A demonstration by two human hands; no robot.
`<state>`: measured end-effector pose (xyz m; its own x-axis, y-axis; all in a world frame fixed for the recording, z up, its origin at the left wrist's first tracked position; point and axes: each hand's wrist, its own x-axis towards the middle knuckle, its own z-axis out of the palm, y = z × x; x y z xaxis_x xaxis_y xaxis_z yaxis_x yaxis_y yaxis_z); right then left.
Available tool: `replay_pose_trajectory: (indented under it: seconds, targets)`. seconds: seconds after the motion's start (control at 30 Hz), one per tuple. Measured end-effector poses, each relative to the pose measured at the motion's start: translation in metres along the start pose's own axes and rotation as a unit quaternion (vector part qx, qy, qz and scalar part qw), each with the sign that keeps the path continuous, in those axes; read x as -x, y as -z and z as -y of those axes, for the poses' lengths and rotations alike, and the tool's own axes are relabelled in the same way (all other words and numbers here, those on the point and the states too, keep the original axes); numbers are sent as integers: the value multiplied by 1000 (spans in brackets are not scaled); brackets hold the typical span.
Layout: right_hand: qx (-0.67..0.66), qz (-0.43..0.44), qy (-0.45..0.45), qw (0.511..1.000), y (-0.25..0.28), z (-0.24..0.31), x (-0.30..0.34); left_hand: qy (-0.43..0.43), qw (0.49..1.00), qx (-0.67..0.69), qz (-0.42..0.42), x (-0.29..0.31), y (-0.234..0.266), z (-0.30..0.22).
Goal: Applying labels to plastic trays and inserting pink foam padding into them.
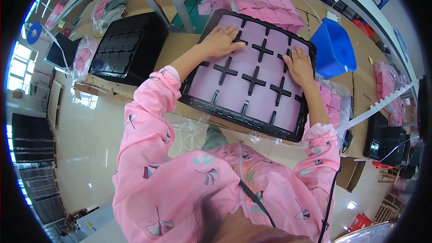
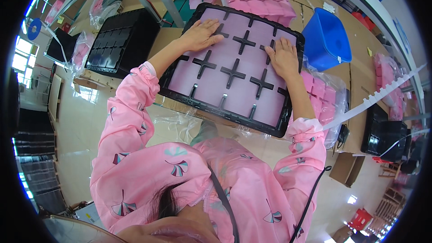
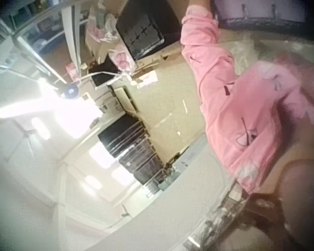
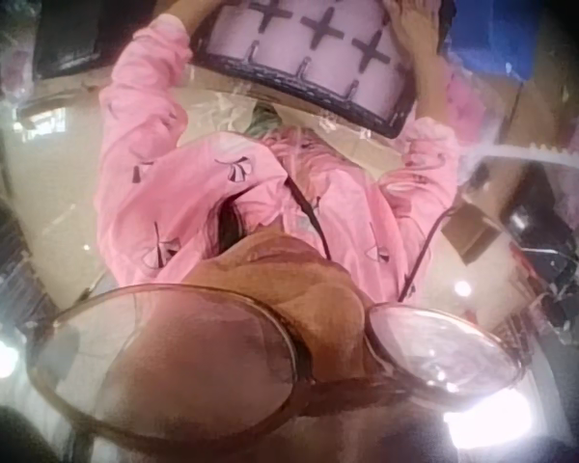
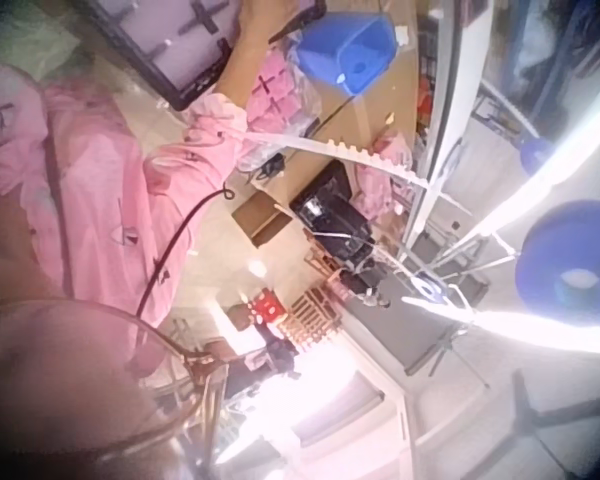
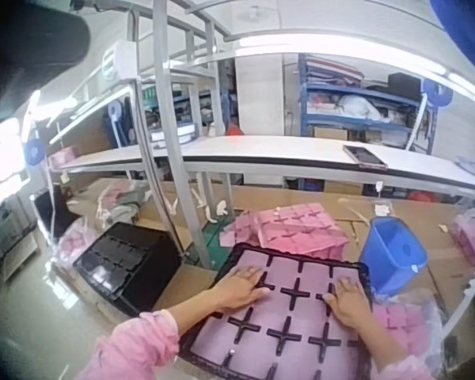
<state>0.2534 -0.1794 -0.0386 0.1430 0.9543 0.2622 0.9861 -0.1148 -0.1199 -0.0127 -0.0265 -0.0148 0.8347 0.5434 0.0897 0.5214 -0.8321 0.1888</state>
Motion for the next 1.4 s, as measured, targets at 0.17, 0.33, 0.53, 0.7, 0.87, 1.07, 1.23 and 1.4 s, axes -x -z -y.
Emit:
replay_pose_trajectory:
  seconds: [0.17,0.33,0.53,0.7,0.87,1.07,1.23,1.4]
  targets:
    - [26,-9,0,1000,-9,-10,-11,-16,1000,-20,17,-18,-1,10]
    - [61,0,-47,997,-11,-7,-21,13,999,-28,27,-35,-1,18]
    - [70,39,-84,993,1,3,-22,23,997,-72,16,-36,-8,21]
    - [70,45,-84,993,3,-4,-11,32,996,-85,20,-31,-5,16]
    - [76,41,-79,993,7,-4,1,28,995,-95,24,-20,-5,18]
    - [77,34,-72,994,13,-2,15,27,995,-95,26,-4,0,18]
    - [92,44,-55,993,23,2,19,16,992,-122,36,3,12,13]
    - [112,160,-58,979,41,13,3,18,986,-132,101,-4,29,4]
